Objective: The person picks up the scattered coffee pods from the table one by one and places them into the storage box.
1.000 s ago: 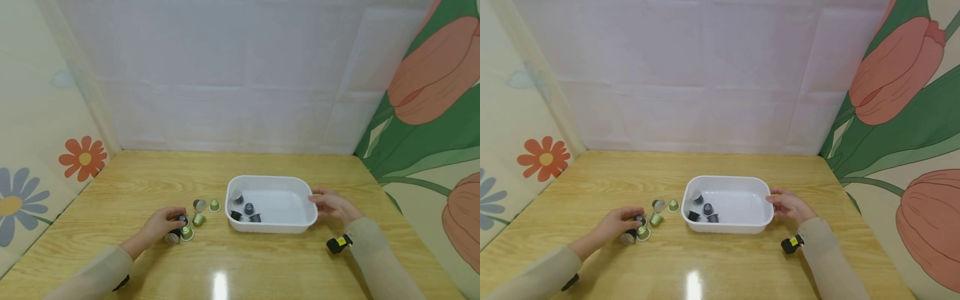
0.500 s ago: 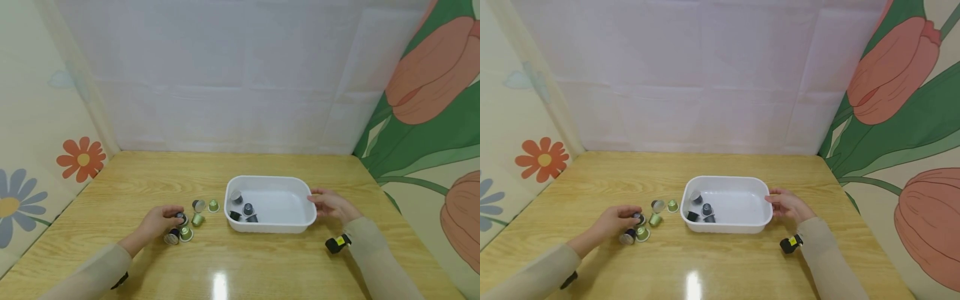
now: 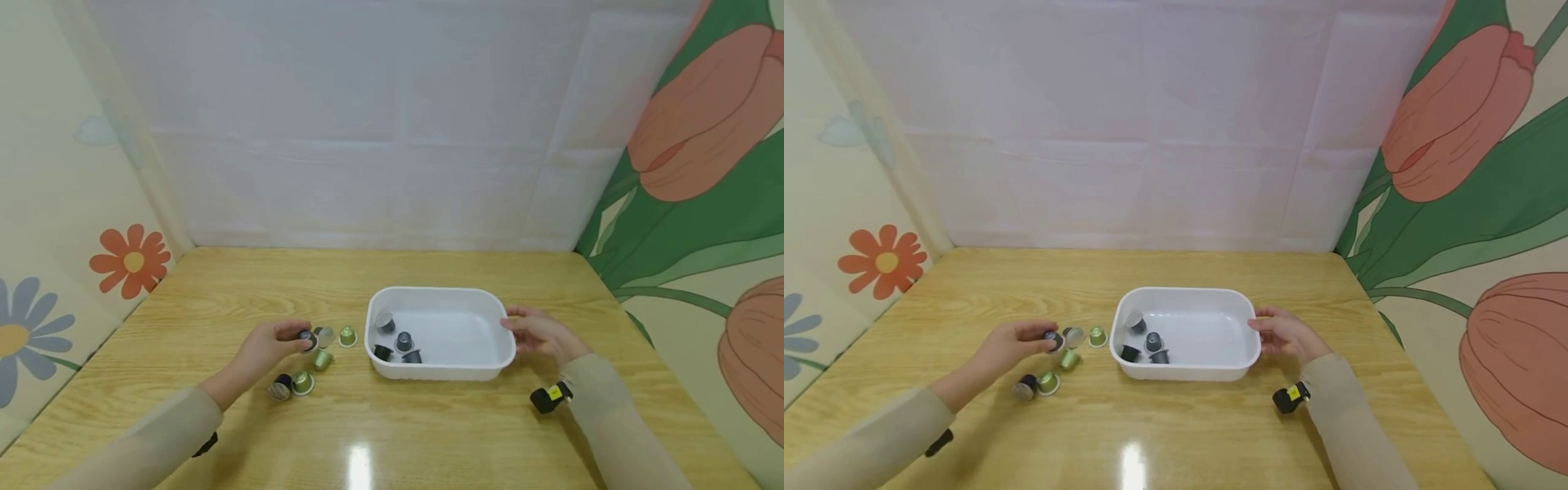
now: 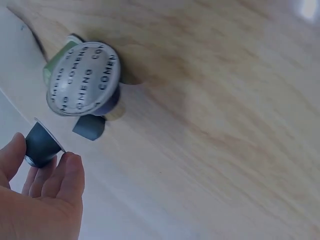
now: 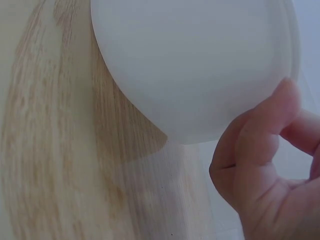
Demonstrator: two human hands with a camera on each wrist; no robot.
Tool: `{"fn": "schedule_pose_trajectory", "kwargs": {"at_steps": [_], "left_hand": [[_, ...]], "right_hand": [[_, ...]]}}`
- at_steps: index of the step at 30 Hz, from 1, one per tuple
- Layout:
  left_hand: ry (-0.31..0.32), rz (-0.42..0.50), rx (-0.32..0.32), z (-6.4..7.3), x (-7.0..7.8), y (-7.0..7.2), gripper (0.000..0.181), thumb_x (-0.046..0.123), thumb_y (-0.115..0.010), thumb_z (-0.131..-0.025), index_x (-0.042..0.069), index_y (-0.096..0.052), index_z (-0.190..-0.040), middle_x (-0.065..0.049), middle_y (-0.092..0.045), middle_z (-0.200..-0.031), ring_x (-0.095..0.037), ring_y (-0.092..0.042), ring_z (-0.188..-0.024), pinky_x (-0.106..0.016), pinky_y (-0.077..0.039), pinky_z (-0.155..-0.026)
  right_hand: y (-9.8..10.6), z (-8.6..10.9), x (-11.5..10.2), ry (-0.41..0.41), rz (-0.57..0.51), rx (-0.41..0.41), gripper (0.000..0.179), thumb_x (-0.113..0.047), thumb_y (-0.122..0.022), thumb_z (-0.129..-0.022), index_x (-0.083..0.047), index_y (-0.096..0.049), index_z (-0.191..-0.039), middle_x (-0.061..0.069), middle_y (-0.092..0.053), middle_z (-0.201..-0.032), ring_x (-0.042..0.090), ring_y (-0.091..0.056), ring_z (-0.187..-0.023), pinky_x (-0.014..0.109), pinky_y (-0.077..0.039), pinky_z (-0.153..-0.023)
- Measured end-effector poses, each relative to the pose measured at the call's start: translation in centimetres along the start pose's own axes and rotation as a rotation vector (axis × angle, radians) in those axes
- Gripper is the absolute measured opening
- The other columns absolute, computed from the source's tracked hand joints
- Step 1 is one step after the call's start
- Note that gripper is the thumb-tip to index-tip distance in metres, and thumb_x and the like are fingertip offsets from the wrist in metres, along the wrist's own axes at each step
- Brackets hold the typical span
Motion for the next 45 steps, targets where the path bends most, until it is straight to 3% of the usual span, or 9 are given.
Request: {"fn": "schedule_pose_trajectory", "kwargs": {"at_steps": [5, 10, 21, 29, 33, 40, 45], "left_hand": [[-0.011, 0.026, -0.002, -0.4, 1.3, -0.7, 0.05, 0.021, -0.072, -0.094, -0.005, -0.058, -0.135, -0.021, -0.066, -0.129, -0.035, -0.063, -0.12, -0.05, -0.051, -0.102], [-0.001, 0.062, -0.005, -0.8, 2.3, -1.7, 0.048, 0.018, -0.072, -0.095, -0.004, -0.059, -0.135, -0.02, -0.067, -0.129, -0.033, -0.064, -0.118, -0.05, -0.05, -0.104], [-0.036, 0.053, -0.026, -1.8, 4.4, -2.8, 0.045, 0.017, -0.071, -0.095, -0.004, -0.061, -0.132, -0.019, -0.069, -0.124, -0.029, -0.067, -0.112, -0.041, -0.056, -0.094], [-0.053, 0.071, -0.022, -2.3, 5.8, -3.6, 0.043, 0.017, -0.073, -0.093, -0.003, -0.063, -0.13, -0.019, -0.069, -0.123, -0.033, -0.066, -0.116, -0.044, -0.054, -0.099], [-0.063, 0.065, -0.017, -2.6, 6.5, -4.2, 0.042, 0.014, -0.073, -0.093, -0.006, -0.063, -0.129, -0.02, -0.07, -0.12, -0.033, -0.067, -0.114, -0.044, -0.054, -0.099], [-0.1, 0.122, -0.025, -3.9, 7.0, -5.4, 0.039, 0.009, -0.073, -0.092, -0.008, -0.064, -0.126, -0.02, -0.071, -0.119, -0.031, -0.068, -0.114, -0.042, -0.053, -0.101], [-0.101, 0.11, -0.044, -4.5, 7.5, -6.1, 0.039, 0.008, -0.072, -0.093, -0.008, -0.063, -0.127, -0.021, -0.07, -0.121, -0.033, -0.066, -0.116, -0.042, -0.053, -0.101]], "right_hand": [[-0.2, 0.1, -0.2, -0.006, -0.001, 0.0, 0.018, -0.006, -0.053, -0.102, -0.006, -0.05, -0.12, 0.0, -0.065, -0.087, 0.009, -0.063, -0.072, 0.02, -0.057, -0.059], [0.0, -0.1, -0.1, 0.0, 0.019, 0.0, 0.026, -0.007, -0.053, -0.103, -0.002, -0.046, -0.127, 0.001, -0.066, -0.09, 0.009, -0.065, -0.074, 0.02, -0.057, -0.06], [0.0, -0.1, -0.1, -0.001, 0.017, 0.009, 0.028, -0.007, -0.053, -0.103, 0.0, -0.045, -0.129, 0.001, -0.066, -0.088, 0.009, -0.064, -0.071, 0.019, -0.056, -0.057], [0.0, -0.3, 0.1, -0.002, 0.011, 0.017, 0.017, -0.006, -0.052, -0.103, -0.005, -0.05, -0.119, 0.0, -0.064, -0.086, 0.008, -0.062, -0.071, 0.02, -0.056, -0.058], [0.0, -0.3, 0.1, -0.002, 0.002, 0.012, 0.019, -0.007, -0.053, -0.102, -0.004, -0.049, -0.121, 0.0, -0.064, -0.088, 0.009, -0.063, -0.073, 0.02, -0.057, -0.06], [0.1, -0.2, 0.1, -0.001, 0.001, 0.008, 0.026, -0.007, -0.053, -0.102, -0.001, -0.045, -0.127, 0.001, -0.065, -0.089, 0.009, -0.064, -0.074, 0.02, -0.058, -0.061], [0.2, -0.4, 0.2, -0.006, 0.017, 0.015, 0.024, -0.008, -0.052, -0.103, -0.002, -0.046, -0.126, 0.0, -0.064, -0.086, 0.008, -0.062, -0.07, 0.018, -0.055, -0.057]]}}
Point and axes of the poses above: each hand's wrist, its own z-axis away from the middle knuckle, its own y-axis out of the back of the hand, x = y × z, the point moved 4 cm from there along -z, towards the middle knuckle
